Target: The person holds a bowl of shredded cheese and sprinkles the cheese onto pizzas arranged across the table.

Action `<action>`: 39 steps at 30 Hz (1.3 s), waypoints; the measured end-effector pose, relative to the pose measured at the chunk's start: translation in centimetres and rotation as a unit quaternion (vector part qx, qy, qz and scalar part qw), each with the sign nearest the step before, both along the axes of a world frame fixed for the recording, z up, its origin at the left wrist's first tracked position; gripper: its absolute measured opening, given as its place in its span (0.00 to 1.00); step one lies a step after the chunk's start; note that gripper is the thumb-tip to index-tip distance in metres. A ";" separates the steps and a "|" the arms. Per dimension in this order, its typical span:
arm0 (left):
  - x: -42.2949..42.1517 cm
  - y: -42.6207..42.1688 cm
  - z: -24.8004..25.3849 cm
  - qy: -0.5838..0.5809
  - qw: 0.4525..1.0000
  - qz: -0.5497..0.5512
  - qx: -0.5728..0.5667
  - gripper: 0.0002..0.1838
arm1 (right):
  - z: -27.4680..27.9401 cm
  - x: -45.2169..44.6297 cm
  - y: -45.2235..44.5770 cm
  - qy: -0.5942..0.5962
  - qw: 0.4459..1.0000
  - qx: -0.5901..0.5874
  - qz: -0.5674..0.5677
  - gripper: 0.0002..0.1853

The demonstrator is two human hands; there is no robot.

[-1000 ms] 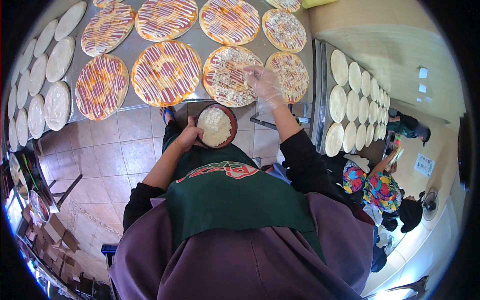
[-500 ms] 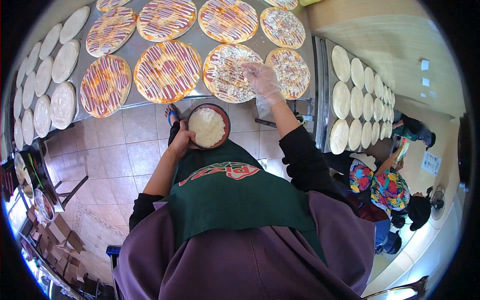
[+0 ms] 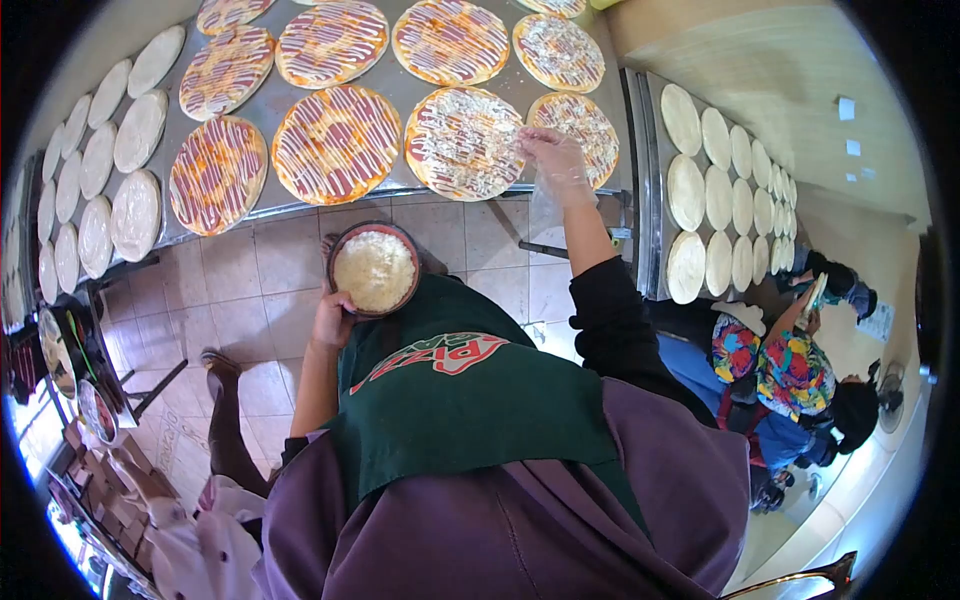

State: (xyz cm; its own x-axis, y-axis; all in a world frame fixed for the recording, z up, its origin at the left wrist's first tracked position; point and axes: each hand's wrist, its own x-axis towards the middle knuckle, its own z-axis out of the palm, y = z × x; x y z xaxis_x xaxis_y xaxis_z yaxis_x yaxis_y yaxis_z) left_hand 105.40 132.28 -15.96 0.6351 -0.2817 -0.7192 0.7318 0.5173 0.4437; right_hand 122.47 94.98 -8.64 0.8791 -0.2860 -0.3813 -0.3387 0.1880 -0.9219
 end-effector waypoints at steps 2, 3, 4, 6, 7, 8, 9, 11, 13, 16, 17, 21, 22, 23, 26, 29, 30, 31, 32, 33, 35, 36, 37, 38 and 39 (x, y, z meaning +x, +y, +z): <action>-0.9 2.1 -1.9 0.000 1.000 0.015 -0.018 0.32 | 0.0 0.3 -1.3 -0.001 1.000 -0.031 -0.001 0.10; -0.8 2.4 -1.2 -0.002 1.000 0.008 -0.018 0.32 | 0.3 0.3 -1.6 0.000 0.998 -0.062 0.007 0.11; -0.6 3.0 -0.5 -0.007 0.999 0.020 -0.027 0.32 | 0.7 0.5 -1.5 -0.003 0.994 -0.106 0.007 0.12; 0.1 4.5 1.0 0.008 0.999 0.011 -0.049 0.33 | 0.6 1.0 -1.8 0.006 0.974 -0.224 0.031 0.13; 0.3 5.3 0.6 0.005 0.999 0.006 -0.048 0.33 | 0.4 1.1 -1.9 0.020 0.939 -0.338 0.060 0.13; 0.3 6.0 0.0 -0.002 0.999 0.013 -0.047 0.34 | 0.2 1.0 -1.9 0.019 0.940 -0.337 0.055 0.13; 0.9 6.4 0.7 -0.009 0.999 0.021 -0.046 0.35 | 0.2 0.9 -1.7 0.011 0.939 -0.341 0.055 0.12; 1.7 7.0 2.2 -0.022 1.000 0.016 -0.010 0.35 | 0.3 0.9 -1.3 0.002 0.938 -0.343 0.056 0.11; 2.4 7.8 3.6 -0.030 0.999 0.018 0.033 0.36 | 0.8 0.2 0.5 0.003 0.997 -0.035 -0.070 0.10; 3.3 9.9 4.2 -0.050 0.999 -0.006 0.021 0.33 | 2.8 -1.0 3.9 -0.006 0.992 0.113 -0.057 0.09; 3.7 10.4 4.6 -0.046 0.999 -0.003 0.023 0.33 | 3.8 -1.4 5.4 -0.002 0.992 0.114 -0.054 0.09; 6.5 10.9 7.7 -0.066 0.998 -0.009 0.002 0.32 | 8.6 -1.6 12.7 -0.010 0.978 0.205 0.039 0.11; 7.7 10.5 9.5 -0.075 0.997 -0.007 -0.004 0.36 | 9.4 -1.5 14.5 -0.012 0.975 0.206 0.080 0.11; 8.9 10.1 10.9 -0.086 0.996 -0.006 -0.010 0.41 | 10.4 -1.4 16.4 -0.013 0.975 0.207 0.082 0.11; 11.6 9.5 12.3 -0.158 0.987 -0.027 0.023 0.36 | 11.6 -0.8 21.4 -0.027 0.977 0.108 0.184 0.13; 13.9 9.1 12.8 -0.172 0.983 -0.056 0.038 0.31 | 10.2 0.1 24.9 -0.104 0.916 -0.169 0.348 0.15; 14.6 9.2 12.6 -0.175 0.981 -0.080 0.036 0.31 | 9.6 0.1 26.1 -0.179 0.860 -0.330 0.346 0.16; 15.2 9.1 12.6 -0.180 0.979 -0.086 0.031 0.31 | 9.3 0.2 27.1 -0.244 0.773 -0.481 0.333 0.18; 15.7 9.0 12.6 -0.164 0.981 -0.100 0.031 0.31 | 9.3 0.3 28.2 -0.243 0.773 -0.487 0.327 0.18; 16.2 9.0 12.7 -0.147 0.982 -0.114 0.033 0.32 | 9.3 0.3 29.3 -0.239 0.777 -0.481 0.327 0.20; 17.0 9.2 12.7 -0.140 0.982 -0.126 0.023 0.32 | 9.1 0.5 30.1 -0.235 0.781 -0.478 0.326 0.21; 17.4 9.3 12.6 -0.142 0.979 -0.143 0.023 0.35 | 8.7 0.5 30.2 -0.292 0.754 -0.483 0.335 0.22; 17.8 9.4 12.5 -0.143 0.976 -0.160 0.023 0.38 | 8.3 0.5 30.3 -0.348 0.723 -0.487 0.344 0.22; 18.0 9.5 12.4 -0.142 0.976 -0.162 0.021 0.38 | 8.1 0.2 30.3 -0.335 0.731 -0.478 0.354 0.20; 18.2 9.5 12.9 -0.149 0.977 -0.154 0.015 0.35 | 7.6 0.3 30.0 -0.331 0.732 -0.479 0.354 0.20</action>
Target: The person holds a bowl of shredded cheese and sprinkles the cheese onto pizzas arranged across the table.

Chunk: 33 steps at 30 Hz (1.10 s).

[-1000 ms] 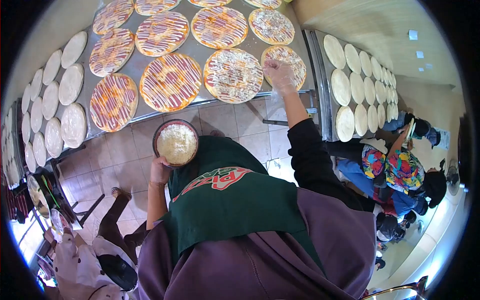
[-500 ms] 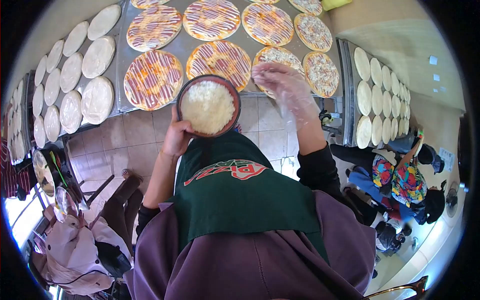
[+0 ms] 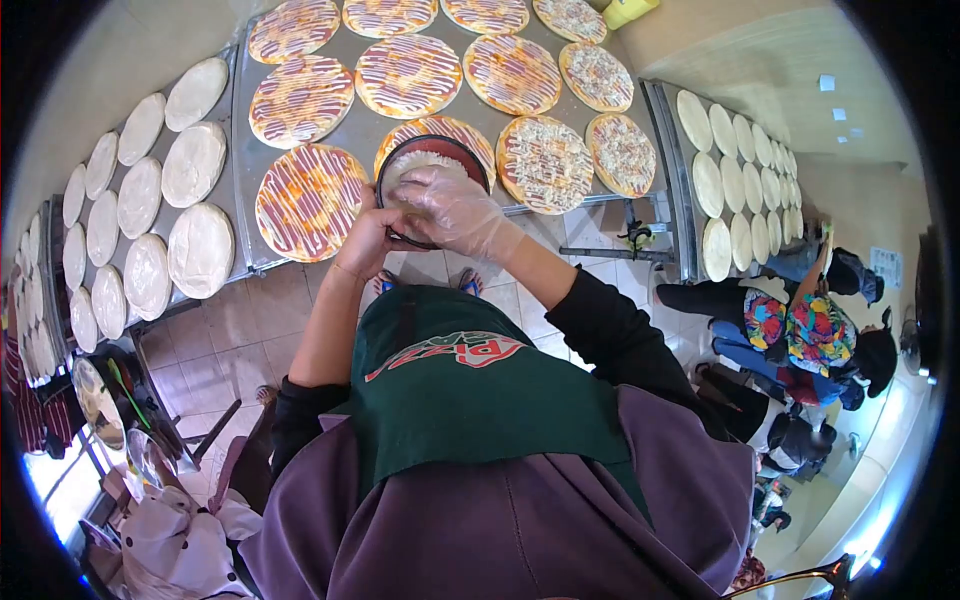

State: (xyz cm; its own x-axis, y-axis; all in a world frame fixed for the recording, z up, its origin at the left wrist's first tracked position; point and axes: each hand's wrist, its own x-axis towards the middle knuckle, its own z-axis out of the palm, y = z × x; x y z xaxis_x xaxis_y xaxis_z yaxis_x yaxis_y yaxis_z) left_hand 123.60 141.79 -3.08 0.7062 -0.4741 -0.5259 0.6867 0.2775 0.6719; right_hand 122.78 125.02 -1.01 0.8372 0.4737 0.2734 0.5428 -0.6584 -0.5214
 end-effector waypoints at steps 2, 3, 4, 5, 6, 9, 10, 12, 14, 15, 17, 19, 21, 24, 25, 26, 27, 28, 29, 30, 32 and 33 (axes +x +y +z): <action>0.3 -0.1 0.0 -0.005 1.000 0.006 -0.010 0.32 | -0.9 0.6 -0.9 0.025 0.998 -0.048 0.016 0.15; 0.5 -0.3 -0.3 -0.003 1.000 0.022 -0.006 0.32 | -0.2 0.7 -1.2 0.052 0.996 -0.067 0.002 0.13; 0.7 -0.3 -0.6 0.001 0.999 0.038 -0.001 0.33 | -0.3 1.0 -1.3 0.053 0.996 -0.068 0.001 0.13; 1.0 -0.4 -0.9 0.001 0.999 0.037 -0.002 0.33 | -0.7 1.5 -1.6 0.042 0.996 -0.080 -0.022 0.13; 1.3 -0.4 -1.1 0.004 0.999 0.045 -0.004 0.33 | -0.8 1.9 -1.7 0.031 0.994 -0.093 -0.045 0.13; 2.2 -0.8 -1.6 0.016 0.998 0.059 0.000 0.34 | -1.1 2.3 -1.3 0.036 0.991 -0.095 -0.084 0.14; 2.5 -1.0 -1.7 0.024 0.998 0.063 0.006 0.34 | -1.0 2.6 -1.1 0.054 0.988 -0.102 -0.101 0.14; 3.0 -1.7 -1.8 0.010 0.997 0.073 0.012 0.34 | -0.9 2.9 -0.8 0.091 0.983 -0.100 -0.122 0.15; 3.6 -2.4 -1.9 -0.003 0.996 0.082 0.017 0.35 | -1.0 3.4 -0.7 0.130 0.976 -0.098 -0.145 0.15; 4.0 -2.8 -1.6 -0.008 0.997 0.075 0.016 0.32 | -1.1 3.7 -0.9 0.122 0.977 -0.085 -0.151 0.16; 4.6 -3.6 -1.4 -0.010 0.998 0.066 0.011 0.29 | -1.0 4.2 -1.4 0.115 0.977 -0.074 -0.161 0.16; 5.6 -4.7 -1.5 -0.006 0.998 0.055 0.022 0.30 | -0.5 5.0 -2.3 0.107 0.978 -0.042 -0.172 0.15; 6.7 -6.0 -1.7 -0.007 0.999 0.053 0.000 0.31 | -1.0 6.0 -4.0 0.102 0.976 -0.023 -0.193 0.15; 8.4 -8.2 -1.6 -0.001 0.999 0.051 -0.015 0.30 | -1.0 7.5 -7.0 0.186 0.948 0.071 -0.247 0.16; 8.8 -9.0 -1.4 0.005 0.999 0.050 -0.011 0.30 | -0.8 8.0 -8.0 0.271 0.910 0.143 -0.279 0.17; 9.4 -9.8 -1.5 0.003 0.998 0.054 -0.012 0.30 | -1.0 8.6 -9.1 0.270 0.912 0.141 -0.275 0.17; 9.9 -10.6 -1.6 0.013 0.998 0.056 -0.016 0.27 | -1.0 9.2 -9.9 0.269 0.900 0.189 -0.286 0.17; 10.5 -11.4 -1.7 0.022 0.998 0.059 -0.019 0.25 | -1.0 9.8 -10.7 0.268 0.886 0.238 -0.295 0.17; 10.9 -12.2 -1.8 0.015 0.998 0.066 0.001 0.24 | -1.0 10.2 -11.7 0.278 0.859 0.319 -0.290 0.17; 11.4 -12.8 -2.1 0.015 0.998 0.067 0.002 0.24 | -1.2 11.0 -12.9 0.278 0.859 0.319 -0.289 0.17; 12.5 -14.0 -2.8 0.027 0.997 0.079 -0.009 0.24 | -1.8 12.6 -15.5 0.266 0.839 0.388 -0.275 0.14; 13.0 -14.4 -2.7 0.028 0.996 0.080 -0.009 0.24 | -1.3 13.1 -16.5 0.282 0.813 0.427 -0.277 0.13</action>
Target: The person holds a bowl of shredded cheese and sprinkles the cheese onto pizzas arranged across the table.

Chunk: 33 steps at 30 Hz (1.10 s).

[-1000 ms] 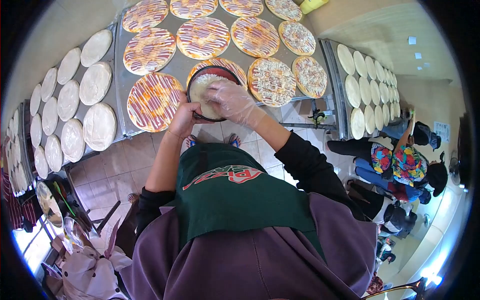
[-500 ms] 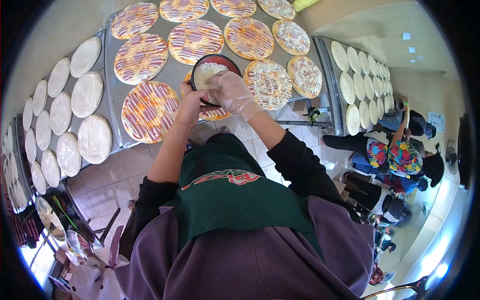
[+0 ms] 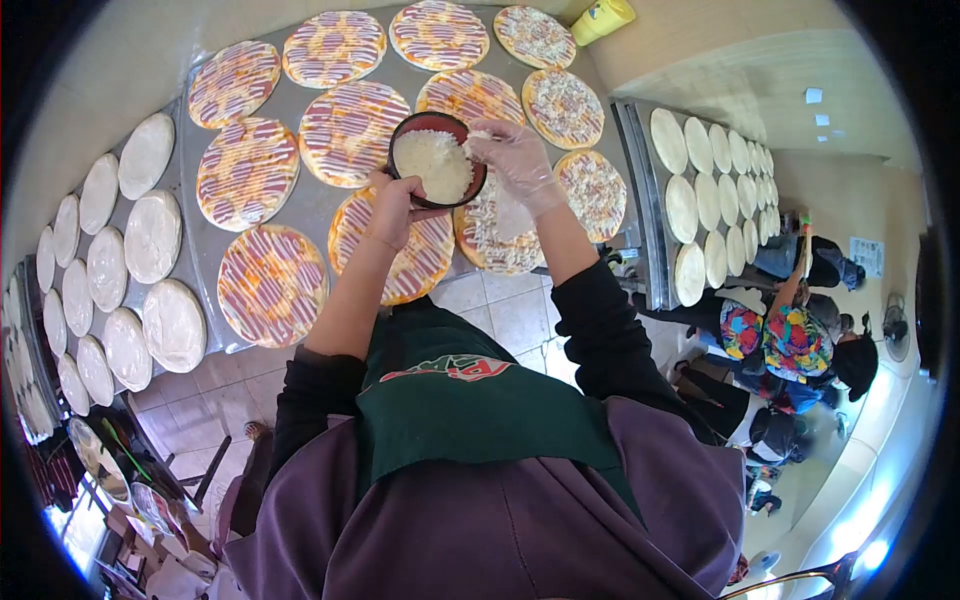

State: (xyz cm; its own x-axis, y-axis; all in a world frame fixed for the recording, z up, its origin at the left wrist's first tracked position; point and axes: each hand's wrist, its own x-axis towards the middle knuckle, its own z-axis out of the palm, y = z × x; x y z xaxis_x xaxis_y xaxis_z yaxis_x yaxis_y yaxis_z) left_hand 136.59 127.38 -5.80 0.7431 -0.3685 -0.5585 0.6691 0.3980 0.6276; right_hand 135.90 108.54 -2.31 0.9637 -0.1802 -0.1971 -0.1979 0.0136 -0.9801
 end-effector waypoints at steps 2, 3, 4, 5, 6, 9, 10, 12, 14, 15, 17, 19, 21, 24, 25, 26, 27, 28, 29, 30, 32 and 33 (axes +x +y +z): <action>0.6 -0.5 0.0 0.009 1.000 0.019 0.004 0.25 | -1.1 1.6 -2.6 0.007 1.000 -0.001 -0.022 0.14; 1.0 -0.7 0.0 0.011 1.000 0.022 0.003 0.25 | -1.8 2.5 -3.9 0.013 0.999 0.000 -0.046 0.14; 1.2 -0.6 0.0 0.008 0.999 0.032 -0.005 0.25 | -2.3 3.1 -5.1 0.035 0.996 -0.064 -0.059 0.15; 1.3 -0.5 -0.1 0.006 0.999 0.042 -0.012 0.26 | -3.4 4.0 -6.7 0.038 0.996 -0.062 -0.056 0.15; 1.5 -0.4 -0.5 0.008 0.999 0.049 -0.016 0.27 | -5.2 5.0 -8.5 0.061 0.980 -0.179 -0.057 0.15; 1.6 0.5 -0.8 0.015 0.997 0.077 -0.011 0.27 | -5.3 6.3 -10.3 0.103 0.931 -0.346 -0.048 0.16; 1.6 0.8 -0.2 0.032 0.995 0.090 -0.012 0.29 | -4.8 6.8 -10.4 0.120 0.907 -0.401 -0.044 0.17; 1.3 1.6 -0.7 0.021 0.995 0.100 -0.017 0.31 | -5.2 8.0 -11.1 0.121 0.885 -0.449 -0.026 0.16; 0.9 2.3 -1.0 0.010 0.994 0.109 -0.023 0.32 | -5.7 9.2 -11.7 0.121 0.860 -0.496 -0.009 0.15; 0.7 2.5 -0.8 0.010 0.992 0.119 -0.027 0.31 | -5.9 9.9 -12.0 0.110 0.855 -0.506 0.000 0.14; 0.3 3.1 -0.3 0.010 0.989 0.141 -0.034 0.27 | -6.5 11.3 -12.7 0.098 0.850 -0.517 0.013 0.14; -0.2 3.8 -0.4 0.015 0.989 0.143 -0.027 0.28 | -7.4 12.5 -13.2 0.060 0.820 -0.567 0.051 0.16; -0.7 4.6 -1.0 0.022 0.990 0.136 -0.025 0.31 | -7.6 13.4 -12.9 0.054 0.834 -0.547 0.055 0.15; -1.5 5.1 -0.6 0.013 0.986 0.162 -0.041 0.33 | -6.9 14.8 -11.7 0.057 0.852 -0.516 0.069 0.13; -1.7 5.4 -0.8 0.014 0.985 0.165 -0.040 0.33 | -6.7 15.2 -11.2 0.065 0.857 -0.505 0.080 0.12; -1.9 5.9 -1.2 0.013 0.985 0.166 -0.039 0.33 | -6.6 15.6 -10.7 0.064 0.857 -0.504 0.083 0.12; -2.1 6.1 -1.2 0.012 0.985 0.167 -0.039 0.34 | -6.6 16.0 -10.3 0.067 0.859 -0.500 0.086 0.12; -2.3 6.3 -1.1 0.013 0.985 0.170 -0.038 0.34 | -6.7 16.3 -9.9 0.069 0.861 -0.497 0.089 0.12; -2.5 6.3 -0.9 0.019 0.982 0.181 -0.042 0.35 | -6.8 16.7 -9.5 0.068 0.861 -0.496 0.092 0.12; -2.6 6.4 -0.8 0.026 0.980 0.192 -0.047 0.35 | -6.9 17.1 -9.3 0.047 0.851 -0.514 0.100 0.12; -3.0 6.8 -1.0 0.032 0.978 0.197 -0.057 0.37 | -7.1 17.5 -8.7 0.024 0.840 -0.531 0.112 0.12; -3.2 7.0 -1.2 0.037 0.977 0.199 -0.067 0.38 | -7.0 17.7 -8.3 0.021 0.836 -0.535 0.124 0.11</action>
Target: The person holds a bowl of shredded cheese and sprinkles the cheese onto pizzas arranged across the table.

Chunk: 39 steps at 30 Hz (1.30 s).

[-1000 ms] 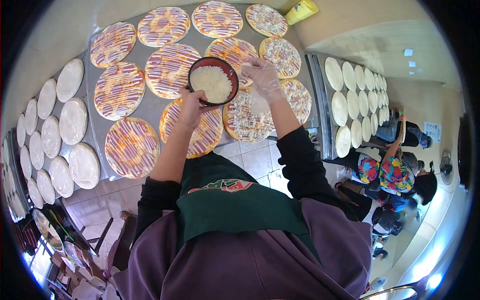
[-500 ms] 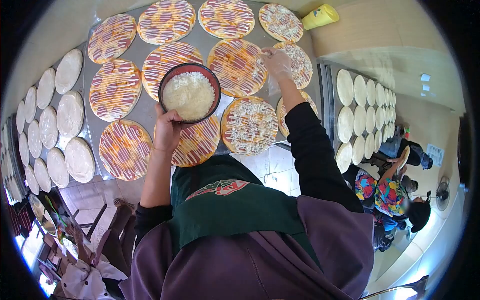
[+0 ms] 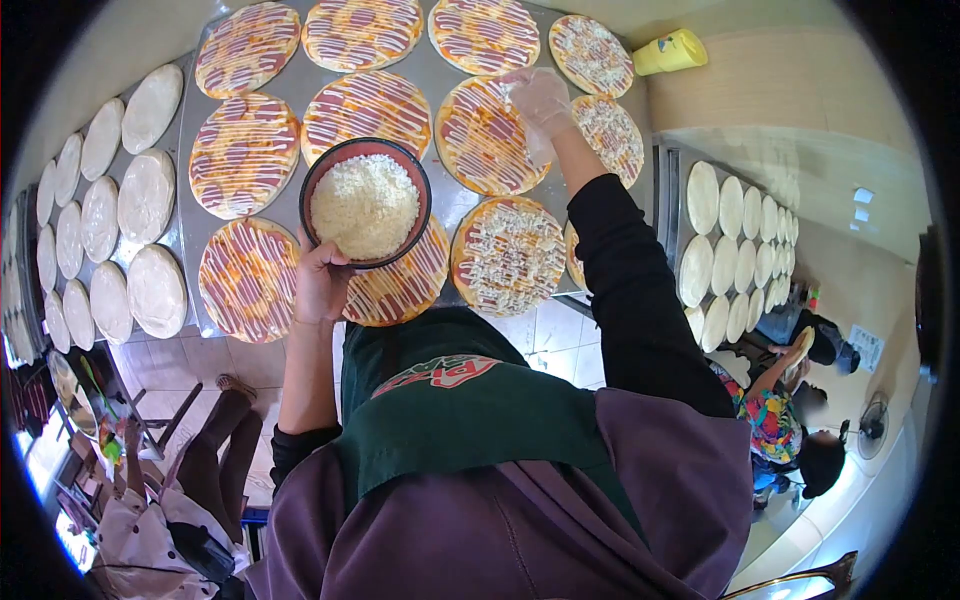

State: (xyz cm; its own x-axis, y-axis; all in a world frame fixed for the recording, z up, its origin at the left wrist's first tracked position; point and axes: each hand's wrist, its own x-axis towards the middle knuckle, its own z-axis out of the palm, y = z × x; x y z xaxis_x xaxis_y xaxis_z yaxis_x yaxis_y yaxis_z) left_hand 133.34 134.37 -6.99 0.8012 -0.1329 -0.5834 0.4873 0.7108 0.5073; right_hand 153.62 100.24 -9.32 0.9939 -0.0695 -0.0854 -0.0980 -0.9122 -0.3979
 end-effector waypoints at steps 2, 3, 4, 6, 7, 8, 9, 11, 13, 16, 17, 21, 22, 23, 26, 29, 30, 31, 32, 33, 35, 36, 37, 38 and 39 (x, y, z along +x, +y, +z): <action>-0.4 0.2 -0.2 0.006 1.000 0.003 -0.001 0.38 | 0.2 0.2 0.7 0.004 1.000 -0.005 0.016 0.11; -0.5 0.3 -0.1 0.011 1.000 0.004 -0.002 0.39 | 0.4 0.0 1.0 -0.026 0.998 -0.011 0.061 0.11; -0.7 0.3 0.0 0.012 1.000 0.007 -0.002 0.39 | 0.5 -0.2 1.4 -0.056 0.993 -0.017 0.106 0.10; -0.8 0.3 0.5 0.008 1.000 0.012 0.008 0.38 | 0.5 -0.4 2.2 -0.037 0.992 0.002 0.120 0.10; -0.8 0.3 0.6 0.008 1.000 0.013 0.007 0.38 | 0.5 -0.6 2.5 -0.018 0.991 0.020 0.131 0.10; -0.9 0.4 0.6 0.002 1.000 0.011 0.011 0.38 | 0.5 -0.8 2.9 -0.017 0.991 0.019 0.133 0.10; -0.9 0.4 0.6 -0.005 1.000 0.009 0.014 0.38 | 0.7 -1.1 3.2 0.005 0.988 0.021 0.152 0.11; -1.1 0.7 -0.2 0.003 1.000 0.009 0.005 0.38 | 1.0 -1.8 3.8 0.028 0.984 0.022 0.173 0.11; -1.1 0.7 -0.2 0.011 1.000 0.008 -0.004 0.38 | 1.5 -2.8 4.4 0.058 0.977 0.055 0.200 0.12; -1.1 0.7 0.0 0.003 1.000 0.004 -0.003 0.38 | 1.1 -4.1 4.3 0.024 0.962 0.026 0.270 0.12; -1.1 0.7 -0.1 -0.001 1.000 0.005 0.002 0.37 | 0.6 -4.4 4.2 0.025 0.962 0.025 0.270 0.12; -0.8 0.3 0.7 -0.009 1.000 0.010 -0.005 0.36 | 1.0 -6.0 4.2 0.036 0.950 -0.021 0.310 0.12; -0.9 0.4 0.3 -0.009 1.000 0.009 -0.006 0.36 | 1.5 -6.5 4.3 0.059 0.948 -0.039 0.311 0.12; -1.0 0.6 -0.4 -0.005 1.000 0.003 -0.010 0.36 | 1.7 -6.8 4.2 0.059 0.948 -0.040 0.311 0.12; -1.0 0.5 -0.6 -0.003 1.000 -0.002 -0.015 0.36 | 1.9 -7.3 3.9 0.092 0.960 -0.003 0.265 0.12; -1.0 0.4 -0.5 -0.005 1.000 -0.011 -0.011 0.36 | 2.0 -7.3 4.0 0.111 0.969 0.121 0.182 0.11; -1.0 0.5 -0.4 -0.006 1.000 -0.022 -0.007 0.36 | 1.9 -7.0 4.4 0.102 0.975 0.102 0.170 0.11; -1.0 0.4 -0.2 -0.005 1.000 -0.023 -0.007 0.36 | 1.8 -6.6 4.6 0.093 0.980 0.083 0.157 0.11; -1.0 0.2 0.1 -0.004 1.000 -0.014 -0.006 0.36 | 1.2 -6.1 4.6 0.093 0.980 0.084 0.156 0.11; -1.0 0.1 0.2 -0.002 1.000 -0.005 -0.006 0.36 | 0.6 -5.6 4.8 0.063 0.984 0.088 0.139 0.11; -1.1 0.3 -0.4 0.000 1.000 -0.006 -0.007 0.36 | -0.3 -4.6 4.8 0.034 0.988 0.094 0.122 0.11; -1.2 0.3 -0.4 0.002 1.000 -0.008 -0.009 0.36 | 0.0 -4.2 5.0 0.014 0.993 0.069 0.099 0.11; -1.2 0.4 -0.4 0.002 1.000 -0.007 -0.008 0.36 | 0.1 -3.8 5.2 -0.006 0.996 0.045 0.077 0.11; -1.3 0.3 -0.1 0.003 1.000 -0.005 -0.007 0.36 | -0.2 -3.3 5.1 -0.005 0.996 0.046 0.077 0.11; -1.4 0.4 0.0 0.003 1.000 -0.002 -0.008 0.36 | -0.6 -2.8 4.9 -0.025 0.997 0.019 0.074 0.11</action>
